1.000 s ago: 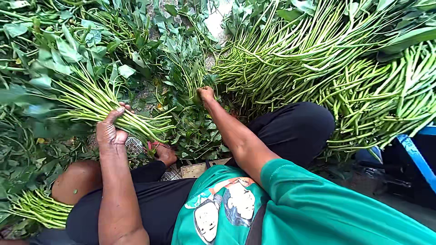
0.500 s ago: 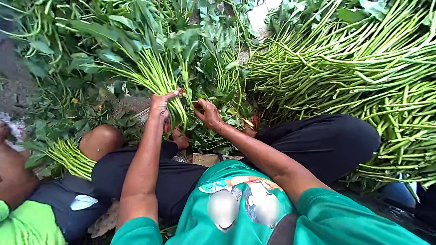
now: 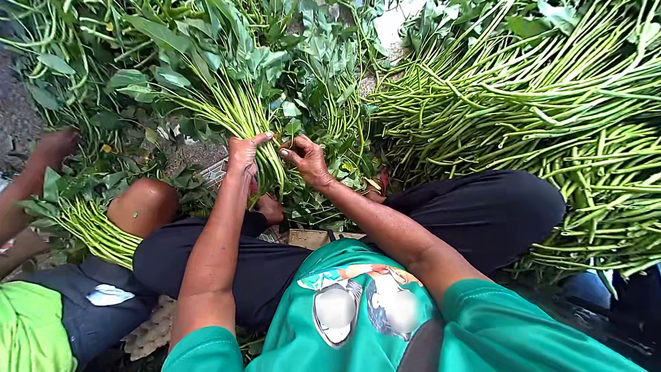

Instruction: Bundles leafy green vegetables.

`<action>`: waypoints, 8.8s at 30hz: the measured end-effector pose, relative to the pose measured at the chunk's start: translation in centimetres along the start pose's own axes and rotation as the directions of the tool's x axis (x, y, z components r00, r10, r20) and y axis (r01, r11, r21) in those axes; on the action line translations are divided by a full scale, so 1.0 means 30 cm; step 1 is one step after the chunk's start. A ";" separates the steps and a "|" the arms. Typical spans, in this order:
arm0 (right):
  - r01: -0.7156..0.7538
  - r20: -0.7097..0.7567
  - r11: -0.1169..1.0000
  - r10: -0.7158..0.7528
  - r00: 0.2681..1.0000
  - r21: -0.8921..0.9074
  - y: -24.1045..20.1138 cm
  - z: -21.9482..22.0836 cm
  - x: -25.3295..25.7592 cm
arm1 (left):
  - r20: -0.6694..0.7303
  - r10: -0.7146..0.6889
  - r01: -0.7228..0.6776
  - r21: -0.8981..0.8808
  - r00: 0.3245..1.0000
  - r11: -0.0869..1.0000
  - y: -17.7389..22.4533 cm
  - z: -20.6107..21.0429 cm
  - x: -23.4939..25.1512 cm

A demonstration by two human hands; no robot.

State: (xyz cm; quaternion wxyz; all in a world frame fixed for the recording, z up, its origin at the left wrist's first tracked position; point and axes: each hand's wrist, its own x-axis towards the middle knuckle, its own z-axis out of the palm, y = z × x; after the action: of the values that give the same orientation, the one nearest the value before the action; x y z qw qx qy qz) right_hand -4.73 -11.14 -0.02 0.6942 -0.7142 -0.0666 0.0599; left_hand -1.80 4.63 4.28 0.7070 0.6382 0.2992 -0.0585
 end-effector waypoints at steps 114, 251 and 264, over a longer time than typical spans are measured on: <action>-0.064 -0.280 0.610 -0.265 0.923 -0.790 -0.559 -1.247 0.173 | 0.531 -0.176 -0.090 0.438 0.829 0.895 -0.224 0.455 0.312; -0.300 0.224 0.628 0.616 0.755 -0.718 0.135 -0.388 0.022 | -0.208 -0.025 -0.045 -0.325 0.978 0.945 -0.193 0.044 -0.063; -0.819 -0.363 0.573 0.756 0.545 -0.035 0.419 -0.288 0.330 | -0.084 0.133 -0.155 -0.384 0.988 0.910 -0.192 0.087 -0.061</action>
State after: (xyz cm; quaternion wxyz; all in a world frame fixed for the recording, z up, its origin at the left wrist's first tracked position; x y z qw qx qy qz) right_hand 6.70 -18.20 -12.26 0.5176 -0.7328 0.3661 0.2472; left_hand -5.04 0.62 0.22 0.8134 0.5067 0.2766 0.0720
